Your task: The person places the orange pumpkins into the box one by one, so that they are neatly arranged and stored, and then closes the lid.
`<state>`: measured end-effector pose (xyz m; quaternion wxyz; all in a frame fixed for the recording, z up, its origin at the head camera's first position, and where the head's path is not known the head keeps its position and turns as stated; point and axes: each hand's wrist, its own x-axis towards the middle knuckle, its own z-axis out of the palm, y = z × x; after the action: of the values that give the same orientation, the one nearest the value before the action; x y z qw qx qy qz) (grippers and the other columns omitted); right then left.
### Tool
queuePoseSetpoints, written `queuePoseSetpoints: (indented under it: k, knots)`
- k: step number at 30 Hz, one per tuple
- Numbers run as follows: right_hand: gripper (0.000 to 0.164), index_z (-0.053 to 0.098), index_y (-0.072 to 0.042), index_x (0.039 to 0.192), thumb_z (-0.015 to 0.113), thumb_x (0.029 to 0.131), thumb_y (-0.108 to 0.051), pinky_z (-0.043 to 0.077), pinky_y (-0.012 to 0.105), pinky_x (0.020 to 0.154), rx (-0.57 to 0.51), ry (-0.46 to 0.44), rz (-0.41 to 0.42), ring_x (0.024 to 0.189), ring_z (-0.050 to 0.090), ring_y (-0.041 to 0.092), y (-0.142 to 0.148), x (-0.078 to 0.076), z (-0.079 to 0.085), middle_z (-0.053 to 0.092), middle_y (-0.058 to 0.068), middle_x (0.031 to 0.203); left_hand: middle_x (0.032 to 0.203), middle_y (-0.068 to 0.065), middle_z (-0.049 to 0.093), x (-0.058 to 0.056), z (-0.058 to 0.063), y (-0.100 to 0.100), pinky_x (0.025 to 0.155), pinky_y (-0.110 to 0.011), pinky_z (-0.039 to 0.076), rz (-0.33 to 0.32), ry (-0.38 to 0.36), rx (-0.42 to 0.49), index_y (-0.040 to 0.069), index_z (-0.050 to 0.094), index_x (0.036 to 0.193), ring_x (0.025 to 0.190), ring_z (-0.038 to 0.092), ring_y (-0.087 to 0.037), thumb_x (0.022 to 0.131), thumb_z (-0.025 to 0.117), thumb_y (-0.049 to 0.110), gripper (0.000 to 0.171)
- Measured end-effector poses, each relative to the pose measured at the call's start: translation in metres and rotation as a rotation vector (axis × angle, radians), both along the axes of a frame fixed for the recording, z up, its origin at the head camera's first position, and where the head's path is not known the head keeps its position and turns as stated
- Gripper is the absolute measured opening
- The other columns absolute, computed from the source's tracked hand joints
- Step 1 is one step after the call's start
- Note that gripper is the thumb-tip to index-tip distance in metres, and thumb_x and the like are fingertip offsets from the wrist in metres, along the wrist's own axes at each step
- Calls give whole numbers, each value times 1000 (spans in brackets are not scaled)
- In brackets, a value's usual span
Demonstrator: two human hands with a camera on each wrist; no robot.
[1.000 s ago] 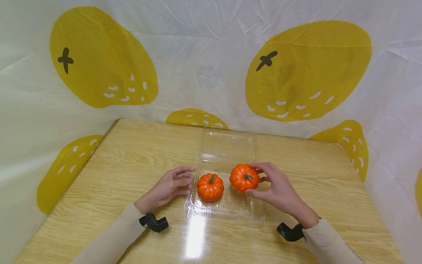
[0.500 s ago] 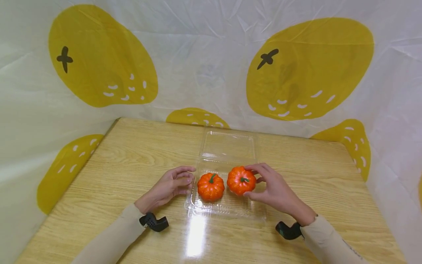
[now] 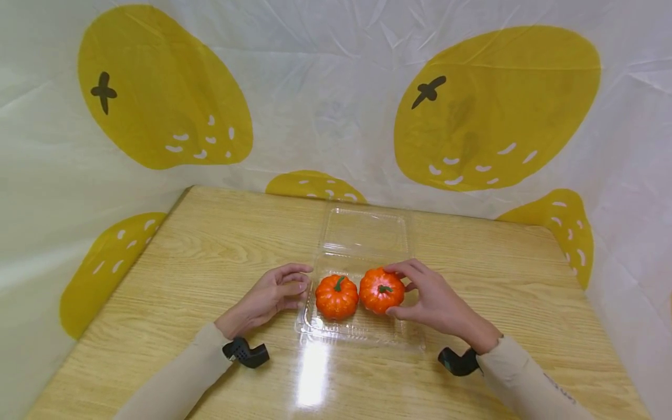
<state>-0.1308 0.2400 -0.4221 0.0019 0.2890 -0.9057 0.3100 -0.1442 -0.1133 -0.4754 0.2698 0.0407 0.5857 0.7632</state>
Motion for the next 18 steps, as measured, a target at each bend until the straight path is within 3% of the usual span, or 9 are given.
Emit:
queuePoseSetpoints:
  k: [10, 18]
  knots:
    - [68, 62, -16, 134, 93, 74, -18, 63, 33, 84, 77, -41, 29, 110, 66, 20, -4, -5, 5, 65, 2, 129, 108, 3, 60, -1, 0, 0, 74, -24, 59, -2, -3, -1, -4, 44, 147, 88, 62, -10, 100, 58, 0, 49]
    - [68, 63, -14, 132, 93, 72, -17, 63, 34, 83, 123, -46, 47, 107, 67, 20, -7, -7, 8, 65, 2, 125, 108, 3, 60, -1, 1, -1, 74, -25, 59, -6, -2, 3, -4, 44, 147, 88, 62, -11, 100, 57, 0, 49]
